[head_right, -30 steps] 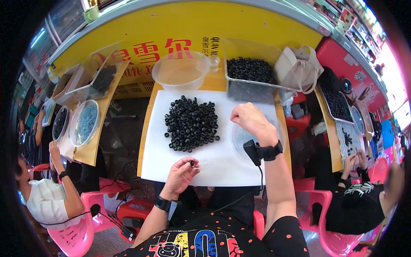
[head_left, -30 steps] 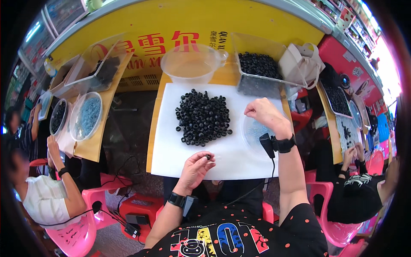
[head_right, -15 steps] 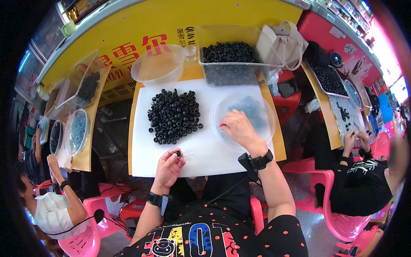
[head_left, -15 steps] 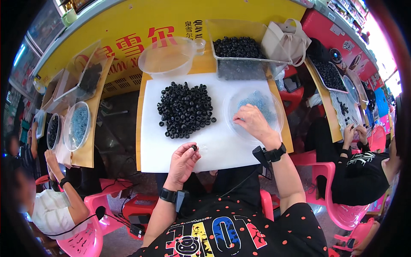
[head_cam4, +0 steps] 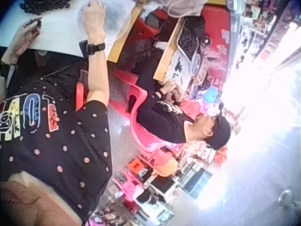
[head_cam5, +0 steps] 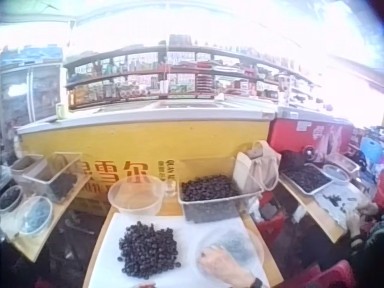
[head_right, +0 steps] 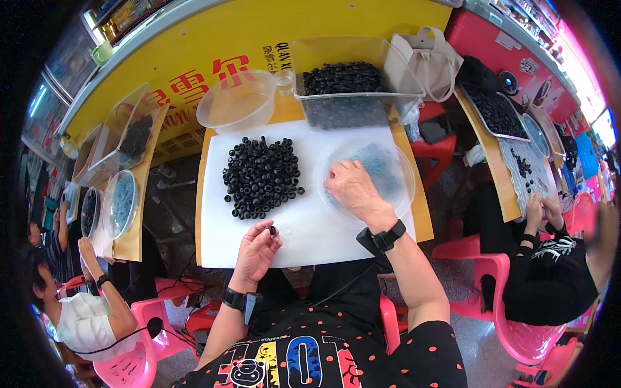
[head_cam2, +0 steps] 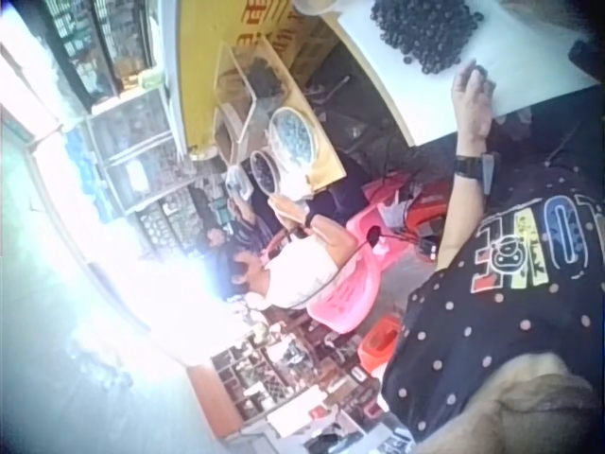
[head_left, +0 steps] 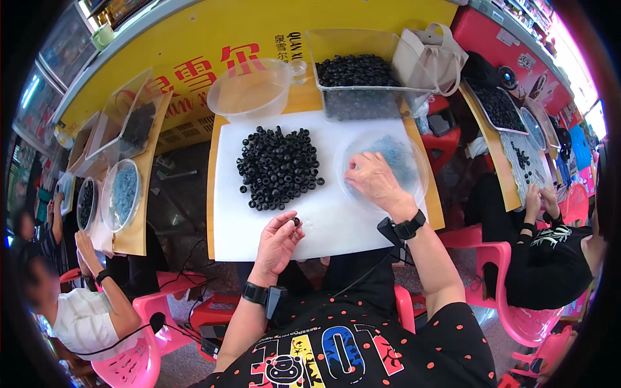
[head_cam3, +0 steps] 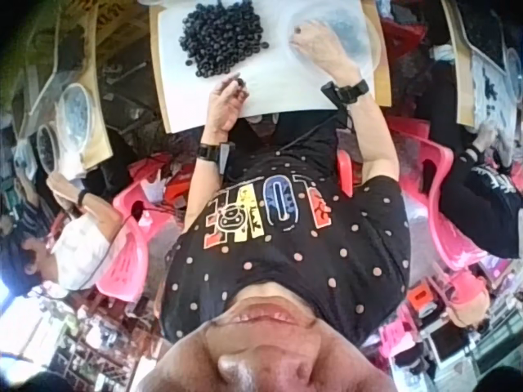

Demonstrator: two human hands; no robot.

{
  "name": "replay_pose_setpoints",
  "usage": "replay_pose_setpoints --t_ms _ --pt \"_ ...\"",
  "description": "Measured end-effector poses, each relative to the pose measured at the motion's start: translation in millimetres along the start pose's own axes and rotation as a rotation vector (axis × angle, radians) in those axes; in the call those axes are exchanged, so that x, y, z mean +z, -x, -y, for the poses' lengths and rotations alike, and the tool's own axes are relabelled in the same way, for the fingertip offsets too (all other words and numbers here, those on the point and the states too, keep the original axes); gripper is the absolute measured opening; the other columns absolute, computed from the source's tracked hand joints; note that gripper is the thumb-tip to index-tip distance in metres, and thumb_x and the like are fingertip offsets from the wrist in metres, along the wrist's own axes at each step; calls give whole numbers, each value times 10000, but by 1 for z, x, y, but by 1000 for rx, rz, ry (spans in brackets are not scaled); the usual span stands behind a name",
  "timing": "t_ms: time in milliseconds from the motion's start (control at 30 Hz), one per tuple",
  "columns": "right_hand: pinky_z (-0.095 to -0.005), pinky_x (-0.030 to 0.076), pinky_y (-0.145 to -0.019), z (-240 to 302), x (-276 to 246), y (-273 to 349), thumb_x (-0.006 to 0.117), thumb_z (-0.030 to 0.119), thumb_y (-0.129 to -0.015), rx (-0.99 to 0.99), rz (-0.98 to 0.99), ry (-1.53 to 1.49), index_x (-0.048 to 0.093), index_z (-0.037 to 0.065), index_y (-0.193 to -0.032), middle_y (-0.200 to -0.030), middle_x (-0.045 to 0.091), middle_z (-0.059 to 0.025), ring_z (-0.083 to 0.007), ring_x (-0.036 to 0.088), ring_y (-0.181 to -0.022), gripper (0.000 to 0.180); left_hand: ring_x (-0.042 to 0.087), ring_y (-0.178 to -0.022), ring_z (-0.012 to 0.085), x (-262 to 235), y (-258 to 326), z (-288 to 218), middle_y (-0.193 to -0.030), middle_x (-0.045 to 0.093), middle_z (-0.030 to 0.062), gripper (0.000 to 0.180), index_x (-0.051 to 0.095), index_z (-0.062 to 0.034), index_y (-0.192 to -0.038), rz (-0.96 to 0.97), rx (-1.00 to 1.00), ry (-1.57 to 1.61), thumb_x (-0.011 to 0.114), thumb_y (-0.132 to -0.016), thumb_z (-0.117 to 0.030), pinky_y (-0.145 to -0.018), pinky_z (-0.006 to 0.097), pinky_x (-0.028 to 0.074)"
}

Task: The recorder is sorting small black plastic components and blue/white beads at a workshop table alongside other workers.

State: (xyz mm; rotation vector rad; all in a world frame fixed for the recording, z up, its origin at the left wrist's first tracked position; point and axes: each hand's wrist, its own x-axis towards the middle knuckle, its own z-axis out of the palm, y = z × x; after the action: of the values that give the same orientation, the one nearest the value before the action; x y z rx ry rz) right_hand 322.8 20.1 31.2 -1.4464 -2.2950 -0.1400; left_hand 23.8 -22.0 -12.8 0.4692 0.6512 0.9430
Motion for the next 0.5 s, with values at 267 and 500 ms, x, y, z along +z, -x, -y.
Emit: replay_pose_setpoints --t_ms 267,500 --pt "-355 463 -804 3 -5 4 731 80 -729 181 -254 -135 709 81 -788 -910 643 -45 -220 614 -879 64 652 -949 172 17 -3 -5 -1066 673 101 217 638 -9 -1183 42 -28 -63 622 -969 -43 -884 333 562" --pt "-240 472 -674 34 -34 19 745 51 -853 674 -142 -1054 759 26 -985 -874 706 -47 -99 606 -758 136 660 -978 172 54 -13 -10 -1084 675 100 224 633 -29 -1191 104 2 -68 626 -968 -45 -897 340 567"
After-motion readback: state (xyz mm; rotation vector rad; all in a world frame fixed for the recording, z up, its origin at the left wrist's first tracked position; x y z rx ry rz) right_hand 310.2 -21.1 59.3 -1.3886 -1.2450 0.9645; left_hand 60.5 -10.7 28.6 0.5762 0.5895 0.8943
